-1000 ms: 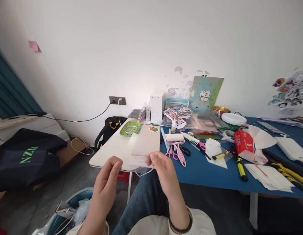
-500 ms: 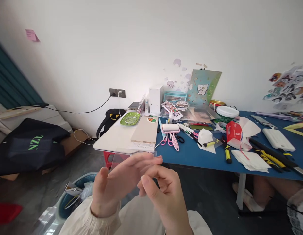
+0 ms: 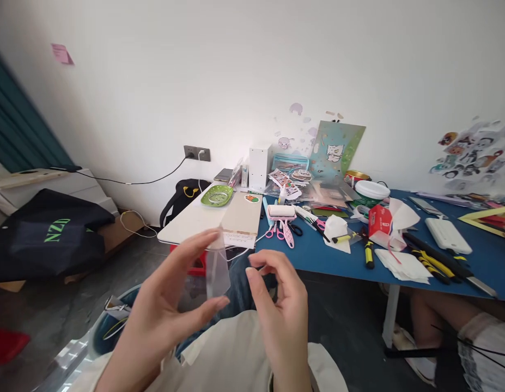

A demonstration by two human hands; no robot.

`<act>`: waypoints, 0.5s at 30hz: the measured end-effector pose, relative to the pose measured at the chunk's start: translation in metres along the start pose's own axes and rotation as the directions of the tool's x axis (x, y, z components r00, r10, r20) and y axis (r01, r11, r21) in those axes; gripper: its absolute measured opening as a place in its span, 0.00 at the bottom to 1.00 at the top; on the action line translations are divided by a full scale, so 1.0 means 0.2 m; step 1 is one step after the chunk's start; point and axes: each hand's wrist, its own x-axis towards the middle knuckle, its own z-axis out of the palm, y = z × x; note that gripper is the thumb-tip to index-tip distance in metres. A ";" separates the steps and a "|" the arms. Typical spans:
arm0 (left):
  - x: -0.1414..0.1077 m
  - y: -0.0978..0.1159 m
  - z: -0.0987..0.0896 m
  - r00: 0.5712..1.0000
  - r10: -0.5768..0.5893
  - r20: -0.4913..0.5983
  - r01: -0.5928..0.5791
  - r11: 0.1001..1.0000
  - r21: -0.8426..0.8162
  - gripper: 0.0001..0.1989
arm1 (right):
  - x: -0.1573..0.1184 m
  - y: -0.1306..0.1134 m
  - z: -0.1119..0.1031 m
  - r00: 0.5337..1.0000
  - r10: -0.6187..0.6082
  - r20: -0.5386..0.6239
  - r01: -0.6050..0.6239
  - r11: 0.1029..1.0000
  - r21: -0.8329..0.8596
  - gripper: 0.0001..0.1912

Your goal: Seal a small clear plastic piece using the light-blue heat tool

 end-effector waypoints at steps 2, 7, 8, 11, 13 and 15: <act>-0.02 0.02 0.01 0.993 0.089 -0.078 -0.069 0.970 0.233 0.29 | -0.01 -0.01 0.01 0.993 0.034 0.117 -0.055 0.982 0.182 0.05; -0.05 0.05 0.02 0.982 0.186 -0.040 -0.148 0.879 0.454 0.23 | -0.03 -0.03 0.03 0.966 0.137 0.220 -0.222 0.874 0.432 0.05; -0.05 0.05 0.02 0.980 0.197 -0.029 -0.161 0.869 0.468 0.23 | -0.03 -0.03 0.03 0.965 0.152 0.216 -0.236 0.863 0.447 0.05; -0.05 0.06 0.01 0.976 0.216 -0.005 -0.187 0.858 0.479 0.22 | -0.03 -0.04 0.03 0.961 0.168 0.221 -0.257 0.842 0.474 0.05; -0.05 0.06 0.01 0.977 0.214 0.007 -0.192 0.862 0.470 0.22 | -0.03 -0.04 0.03 0.951 0.160 0.265 -0.279 0.815 0.507 0.06; -0.05 0.06 0.01 0.978 0.205 0.026 -0.194 0.866 0.461 0.22 | -0.03 -0.05 0.04 0.933 0.142 0.331 -0.316 0.765 0.561 0.08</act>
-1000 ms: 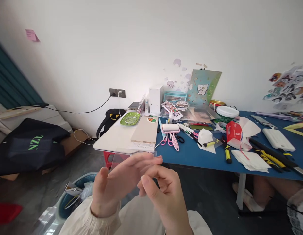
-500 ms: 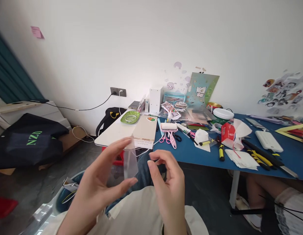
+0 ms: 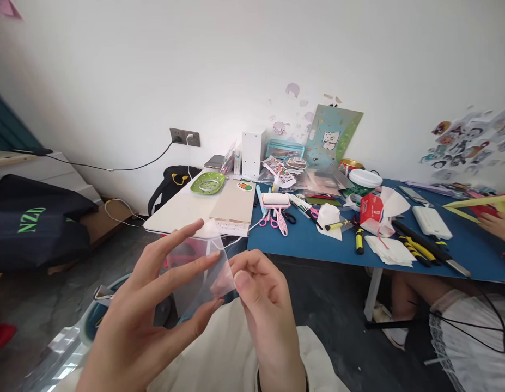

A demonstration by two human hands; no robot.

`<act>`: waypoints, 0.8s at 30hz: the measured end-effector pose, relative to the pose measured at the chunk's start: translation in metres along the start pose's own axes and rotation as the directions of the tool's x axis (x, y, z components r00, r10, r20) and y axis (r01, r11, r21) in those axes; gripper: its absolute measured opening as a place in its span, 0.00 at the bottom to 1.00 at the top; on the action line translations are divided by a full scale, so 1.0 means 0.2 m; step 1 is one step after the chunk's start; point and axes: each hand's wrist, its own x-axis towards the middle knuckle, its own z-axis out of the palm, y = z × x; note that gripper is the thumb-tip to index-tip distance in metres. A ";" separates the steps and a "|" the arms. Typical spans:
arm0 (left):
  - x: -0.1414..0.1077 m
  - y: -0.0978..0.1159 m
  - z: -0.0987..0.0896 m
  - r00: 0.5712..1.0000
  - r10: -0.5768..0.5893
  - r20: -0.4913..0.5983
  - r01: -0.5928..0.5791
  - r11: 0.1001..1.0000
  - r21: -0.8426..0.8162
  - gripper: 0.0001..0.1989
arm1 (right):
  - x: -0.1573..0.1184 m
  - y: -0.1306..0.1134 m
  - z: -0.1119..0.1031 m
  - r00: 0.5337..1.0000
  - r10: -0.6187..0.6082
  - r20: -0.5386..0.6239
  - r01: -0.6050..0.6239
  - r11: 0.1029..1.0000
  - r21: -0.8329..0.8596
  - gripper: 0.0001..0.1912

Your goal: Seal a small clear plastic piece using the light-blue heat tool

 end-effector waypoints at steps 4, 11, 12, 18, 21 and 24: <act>-0.01 0.00 0.00 0.999 0.023 0.032 -0.022 0.999 -0.026 0.22 | 0.01 0.00 0.00 0.996 0.040 0.085 -0.051 0.989 0.137 0.10; -0.01 0.01 0.01 0.998 0.026 0.048 -0.024 0.998 -0.052 0.23 | 0.00 -0.02 0.01 0.989 0.094 0.114 -0.104 0.991 0.087 0.10; -0.01 0.01 0.02 0.998 0.027 0.050 -0.025 0.998 -0.054 0.23 | 0.00 -0.02 0.01 0.989 0.099 0.109 -0.107 0.992 0.072 0.10; -0.01 0.00 0.01 0.997 0.033 0.076 -0.027 0.997 -0.069 0.22 | 0.00 -0.01 0.01 0.989 0.101 0.110 -0.109 0.992 0.069 0.10; -0.01 0.00 0.01 0.995 0.034 0.093 -0.028 0.997 -0.072 0.22 | 0.01 0.00 0.01 0.989 0.111 0.101 -0.120 0.988 0.093 0.10; -0.01 -0.01 0.01 0.994 0.038 0.105 -0.030 0.997 -0.075 0.22 | 0.01 0.01 0.01 0.987 0.102 0.121 -0.119 0.983 0.141 0.12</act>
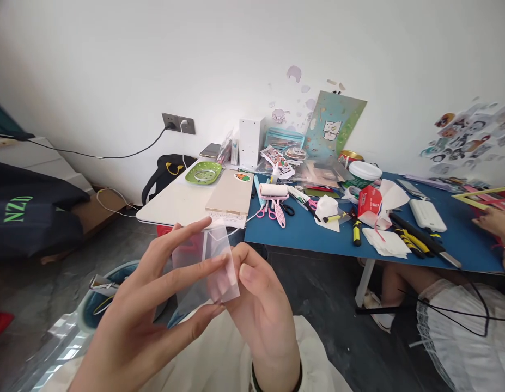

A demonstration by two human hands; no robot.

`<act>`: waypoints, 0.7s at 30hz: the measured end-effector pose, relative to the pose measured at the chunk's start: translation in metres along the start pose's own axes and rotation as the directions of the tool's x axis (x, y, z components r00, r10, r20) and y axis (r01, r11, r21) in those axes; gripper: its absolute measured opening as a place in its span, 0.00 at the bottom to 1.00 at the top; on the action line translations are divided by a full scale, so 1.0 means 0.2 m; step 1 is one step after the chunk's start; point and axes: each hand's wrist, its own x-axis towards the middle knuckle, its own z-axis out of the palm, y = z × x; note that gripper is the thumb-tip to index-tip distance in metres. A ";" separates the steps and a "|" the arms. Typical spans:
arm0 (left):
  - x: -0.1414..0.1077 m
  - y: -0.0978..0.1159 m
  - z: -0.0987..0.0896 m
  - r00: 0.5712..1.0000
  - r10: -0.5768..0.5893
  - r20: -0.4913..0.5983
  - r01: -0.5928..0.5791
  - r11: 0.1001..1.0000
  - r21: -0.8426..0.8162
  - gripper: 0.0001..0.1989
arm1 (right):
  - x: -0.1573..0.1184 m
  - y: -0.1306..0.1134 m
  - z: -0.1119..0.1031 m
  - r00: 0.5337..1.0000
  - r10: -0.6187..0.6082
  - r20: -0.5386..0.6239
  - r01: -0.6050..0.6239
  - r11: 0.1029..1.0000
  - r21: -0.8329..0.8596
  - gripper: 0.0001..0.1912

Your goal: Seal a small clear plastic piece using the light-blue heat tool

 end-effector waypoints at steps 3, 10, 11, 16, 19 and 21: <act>0.00 -0.01 0.00 1.000 0.024 0.008 -0.024 0.999 0.027 0.23 | 0.01 0.00 0.00 1.000 0.008 0.029 -0.009 0.999 0.045 0.12; -0.01 0.00 0.00 0.994 0.105 -0.035 -0.099 0.986 0.136 0.21 | 0.01 -0.03 0.00 0.999 -0.017 0.040 0.020 0.997 -0.072 0.11; -0.01 0.00 0.01 0.993 0.111 -0.051 -0.103 0.984 0.146 0.22 | 0.01 -0.03 -0.01 0.998 -0.044 0.038 0.048 0.993 -0.104 0.11; -0.01 0.01 0.02 0.990 0.110 -0.093 -0.096 0.984 0.148 0.25 | -0.03 -0.03 -0.02 0.992 -0.121 -0.042 0.106 0.962 -0.252 0.10; 0.00 0.01 0.02 0.989 0.120 -0.092 -0.106 0.984 0.140 0.24 | -0.05 -0.03 -0.02 0.992 -0.122 -0.037 0.106 0.950 -0.292 0.10; 0.00 0.01 0.02 0.989 0.119 -0.088 -0.107 0.986 0.131 0.24 | -0.04 -0.03 -0.03 0.992 -0.122 -0.033 0.106 0.947 -0.304 0.11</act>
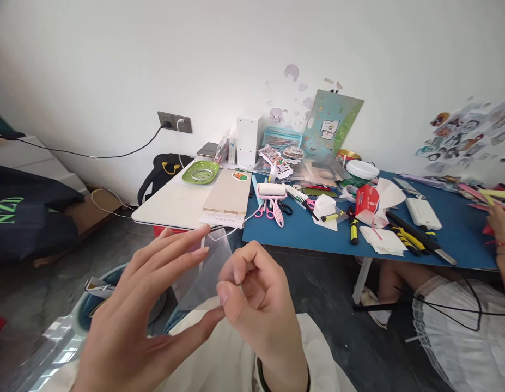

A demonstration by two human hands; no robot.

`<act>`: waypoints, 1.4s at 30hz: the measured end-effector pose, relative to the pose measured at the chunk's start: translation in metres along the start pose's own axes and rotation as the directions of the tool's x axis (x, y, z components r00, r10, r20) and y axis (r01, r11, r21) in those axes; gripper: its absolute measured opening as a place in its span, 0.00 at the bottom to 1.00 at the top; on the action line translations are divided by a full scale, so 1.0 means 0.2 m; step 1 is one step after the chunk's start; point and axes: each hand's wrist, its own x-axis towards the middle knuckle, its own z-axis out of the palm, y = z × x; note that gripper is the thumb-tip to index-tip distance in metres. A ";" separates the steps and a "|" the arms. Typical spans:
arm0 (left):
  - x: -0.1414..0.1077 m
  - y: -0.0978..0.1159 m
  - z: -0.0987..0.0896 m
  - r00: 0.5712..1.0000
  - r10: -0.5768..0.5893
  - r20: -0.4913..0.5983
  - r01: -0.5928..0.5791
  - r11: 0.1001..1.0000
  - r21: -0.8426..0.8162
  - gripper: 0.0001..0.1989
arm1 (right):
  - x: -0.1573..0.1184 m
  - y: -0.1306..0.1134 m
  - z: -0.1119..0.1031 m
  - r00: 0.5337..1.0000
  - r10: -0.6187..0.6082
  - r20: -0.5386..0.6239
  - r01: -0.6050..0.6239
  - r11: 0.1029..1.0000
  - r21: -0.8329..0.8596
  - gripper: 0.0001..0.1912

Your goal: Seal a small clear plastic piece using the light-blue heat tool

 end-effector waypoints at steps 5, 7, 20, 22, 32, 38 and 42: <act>0.00 0.00 0.00 1.000 -0.020 0.018 0.020 0.999 -0.034 0.25 | 0.01 0.00 0.00 1.000 -0.001 0.014 0.002 1.000 -0.030 0.12; 0.00 -0.01 0.01 0.999 -0.027 0.028 0.029 0.999 -0.042 0.25 | 0.01 0.00 0.01 1.000 0.009 0.013 -0.009 0.999 -0.035 0.13; 0.01 -0.10 0.03 0.975 -0.128 0.184 0.147 0.985 -0.094 0.33 | 0.08 0.03 -0.16 1.000 -0.002 -0.001 0.002 0.992 -0.124 0.16; 0.02 -0.12 0.03 0.959 -0.111 0.262 0.146 0.982 -0.118 0.34 | 0.12 0.04 -0.18 1.000 0.002 0.000 -0.002 0.984 -0.180 0.17; 0.08 -0.21 -0.02 0.937 -0.017 0.350 0.117 0.957 -0.267 0.41 | 0.20 0.08 -0.19 0.997 -0.073 -0.022 0.064 0.955 -0.291 0.18; 0.00 -0.41 0.18 0.960 -0.278 0.026 0.141 0.403 -0.904 0.46 | 0.21 0.21 -0.05 0.920 -0.101 -0.380 0.129 0.991 0.047 0.18; -0.04 -0.41 0.39 0.937 -0.247 0.246 0.260 0.027 -0.965 0.47 | 0.20 0.30 0.06 0.927 -0.034 -0.374 0.071 0.994 0.084 0.19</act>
